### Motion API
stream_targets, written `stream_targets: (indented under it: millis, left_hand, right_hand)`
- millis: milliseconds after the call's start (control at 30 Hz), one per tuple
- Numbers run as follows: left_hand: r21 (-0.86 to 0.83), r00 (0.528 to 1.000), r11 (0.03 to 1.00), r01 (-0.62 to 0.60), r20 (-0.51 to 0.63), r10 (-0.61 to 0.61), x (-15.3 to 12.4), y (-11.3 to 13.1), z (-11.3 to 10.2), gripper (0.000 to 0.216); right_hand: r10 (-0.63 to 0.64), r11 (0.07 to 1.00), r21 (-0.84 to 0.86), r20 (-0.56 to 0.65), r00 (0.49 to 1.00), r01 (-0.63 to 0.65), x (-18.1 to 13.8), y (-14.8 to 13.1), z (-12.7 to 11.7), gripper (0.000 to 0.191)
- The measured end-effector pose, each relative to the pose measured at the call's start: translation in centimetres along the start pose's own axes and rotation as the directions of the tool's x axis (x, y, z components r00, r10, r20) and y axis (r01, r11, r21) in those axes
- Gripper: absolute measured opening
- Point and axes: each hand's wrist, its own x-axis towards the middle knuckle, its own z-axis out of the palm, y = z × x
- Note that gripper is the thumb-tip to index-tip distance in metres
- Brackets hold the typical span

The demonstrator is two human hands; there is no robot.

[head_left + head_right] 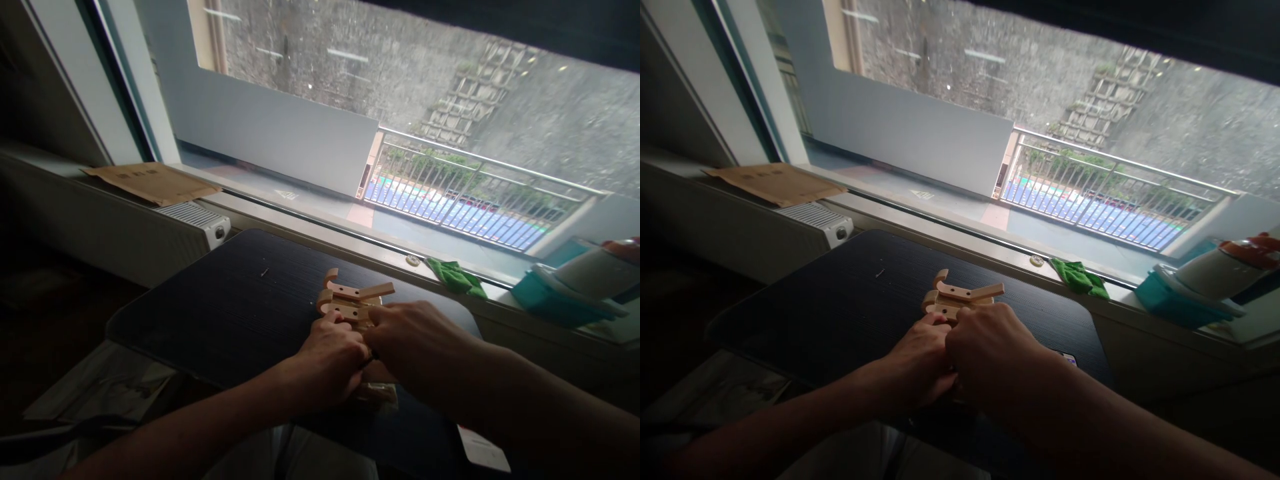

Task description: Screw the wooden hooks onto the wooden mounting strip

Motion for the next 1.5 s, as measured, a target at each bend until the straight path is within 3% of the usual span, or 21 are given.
stream_targets:
  millis: [267,500,667,900,1100,1233,1500]
  left_hand:
    - [0.017,1.000,1.000,0.013,-0.001,-0.013,0.0,0.3,-0.6,0.012]
    - [0.014,1.000,1.000,-0.008,-0.001,0.008,0.0,0.2,-0.4,0.004]
    - [0.049,1.000,0.999,0.005,-0.007,-0.004,0.0,0.1,-0.3,0.004]
    - [0.038,1.000,0.999,0.010,0.009,-0.010,0.0,0.4,-0.8,0.018]
    - [0.038,1.000,0.999,0.005,0.008,-0.005,0.0,0.2,-0.4,0.007]
    - [0.053,1.000,0.999,-0.013,0.003,0.012,-0.1,0.1,-0.1,0.010]
    - [0.033,1.000,0.999,0.010,-0.005,-0.010,0.1,0.3,-0.4,0.013]
  right_hand:
    - [0.132,0.991,0.000,0.069,0.989,-0.133,0.1,-0.4,0.2,0.016]
    - [0.053,0.998,-0.025,0.093,0.994,-0.051,-0.4,-0.5,-1.2,0.011]
    - [-0.006,1.000,-0.026,0.079,0.997,0.008,0.1,-0.1,-0.6,0.013]
    - [0.078,0.995,0.070,-0.030,0.997,-0.075,-0.3,0.6,0.6,0.017]
    - [0.055,0.998,-0.025,0.054,0.997,-0.053,-0.4,-0.5,-0.2,0.010]
    - [0.013,0.997,-0.076,0.025,1.000,-0.011,-0.1,-1.4,-0.2,0.016]
    - [0.074,0.997,-0.028,0.037,0.997,-0.073,-0.3,0.0,0.3,0.015]
